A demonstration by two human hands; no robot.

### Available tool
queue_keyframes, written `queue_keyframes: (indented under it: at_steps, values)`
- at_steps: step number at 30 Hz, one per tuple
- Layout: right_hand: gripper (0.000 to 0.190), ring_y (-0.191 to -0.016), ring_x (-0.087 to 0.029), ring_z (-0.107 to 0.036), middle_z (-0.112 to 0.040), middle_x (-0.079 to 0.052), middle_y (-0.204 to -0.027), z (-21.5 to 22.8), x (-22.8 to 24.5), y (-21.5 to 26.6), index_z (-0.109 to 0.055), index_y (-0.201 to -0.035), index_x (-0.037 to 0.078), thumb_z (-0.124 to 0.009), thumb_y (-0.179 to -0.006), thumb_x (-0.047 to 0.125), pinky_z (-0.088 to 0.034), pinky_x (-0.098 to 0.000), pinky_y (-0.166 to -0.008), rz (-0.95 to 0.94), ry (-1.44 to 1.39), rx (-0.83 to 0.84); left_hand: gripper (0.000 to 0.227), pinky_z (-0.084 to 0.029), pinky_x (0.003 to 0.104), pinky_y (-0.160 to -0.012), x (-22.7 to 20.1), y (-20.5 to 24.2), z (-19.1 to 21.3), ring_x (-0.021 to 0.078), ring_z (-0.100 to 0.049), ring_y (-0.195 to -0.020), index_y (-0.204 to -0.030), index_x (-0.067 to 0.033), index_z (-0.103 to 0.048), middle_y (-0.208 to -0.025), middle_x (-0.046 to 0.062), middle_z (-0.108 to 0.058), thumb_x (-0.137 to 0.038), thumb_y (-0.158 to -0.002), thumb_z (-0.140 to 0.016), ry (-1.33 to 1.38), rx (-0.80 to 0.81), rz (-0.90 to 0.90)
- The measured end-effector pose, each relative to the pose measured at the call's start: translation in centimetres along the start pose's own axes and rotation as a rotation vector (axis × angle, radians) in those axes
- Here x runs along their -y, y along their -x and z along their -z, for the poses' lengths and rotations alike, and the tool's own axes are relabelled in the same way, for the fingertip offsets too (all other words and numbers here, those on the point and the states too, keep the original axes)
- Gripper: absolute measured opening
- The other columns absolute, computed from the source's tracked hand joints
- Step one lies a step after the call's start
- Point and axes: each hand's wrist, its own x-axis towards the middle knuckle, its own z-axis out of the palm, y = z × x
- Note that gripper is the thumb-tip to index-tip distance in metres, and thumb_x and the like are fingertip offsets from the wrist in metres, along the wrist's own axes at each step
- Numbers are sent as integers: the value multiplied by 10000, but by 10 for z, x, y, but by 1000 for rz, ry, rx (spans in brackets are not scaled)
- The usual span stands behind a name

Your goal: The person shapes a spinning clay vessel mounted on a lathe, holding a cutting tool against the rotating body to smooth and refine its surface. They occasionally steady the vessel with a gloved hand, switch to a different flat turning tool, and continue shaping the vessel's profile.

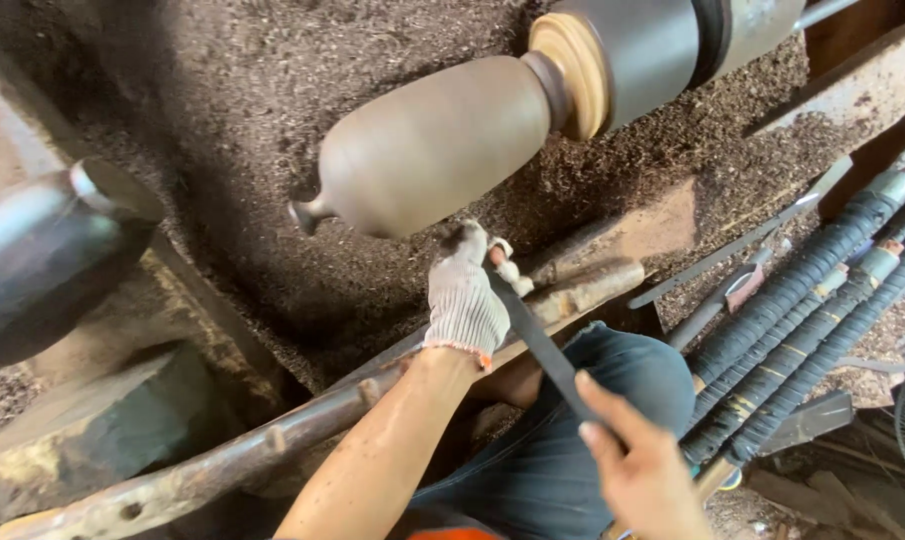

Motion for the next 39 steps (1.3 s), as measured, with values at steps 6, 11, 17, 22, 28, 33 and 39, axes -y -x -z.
queue_keyframes:
  at_steps: [6, 11, 17, 22, 28, 33, 39]
  values:
    - [494, -911, -293, -739, -759, -116, -1028, -72, 33, 22, -641, -1391, 213, -698, -915, 94, -586, -363, -768, -186, 256, -290, 148, -385, 309, -399, -9, -7, 2, 156, -444, -447, -927, -99, -571, -638, 44, -550, -220, -1014, -568, -49, 160, 117]
    - [472, -949, -302, -742, -750, -125, -1092, -74, 36, 15, -638, -1383, 183, -680, -924, 80, -585, -355, -793, -159, 235, -360, 220, -383, 303, -406, -10, -12, 4, 138, -458, -455, -922, -75, -546, -652, 26, -542, -244, -1041, -622, -95, 192, 93]
    - [428, -1066, -239, -759, -742, -125, -1237, -54, 21, 11, -650, -1344, 95, -681, -919, 64, -578, -295, -825, -36, 77, -297, 123, -357, 301, -373, -7, -12, 3, 120, -430, -405, -937, -123, -581, -618, 10, -532, -225, -996, -618, -86, 105, -3]
    - [437, -1120, -157, -725, -748, -129, -1266, -42, 6, 6, -650, -1341, 48, -688, -906, 49, -537, -263, -906, -78, -40, -205, 57, -339, 317, -336, -4, -13, 4, 132, -428, -383, -936, -127, -605, -603, 22, -532, -154, -978, -631, -40, 32, -112]
    - [472, -1114, -136, -686, -752, -111, -1281, -32, -9, 1, -637, -1360, 33, -688, -891, 12, -518, -249, -925, -127, -145, -114, 76, -339, 297, -333, -5, -7, 8, 126, -449, -402, -931, -92, -608, -618, 28, -560, -132, -996, -613, 32, 60, -146]
    - [516, -981, -117, -605, -706, -82, -1149, -23, -34, -2, -614, -1411, 33, -678, -901, -15, -468, -232, -823, -162, -237, -31, 49, -321, 288, -323, -2, -10, 5, 112, -432, -392, -948, -115, -635, -602, 20, -544, -120, -992, -615, 50, 6, -212]
    - [557, -496, -55, -406, -562, 2, -645, -11, -31, -16, -618, -1435, 96, -676, -888, 6, -337, -212, -436, -465, -403, 66, 166, -322, 330, -329, -5, -13, 10, 157, -413, -376, -997, -112, -561, -612, 47, -547, -270, -1006, -512, 174, -67, -75]
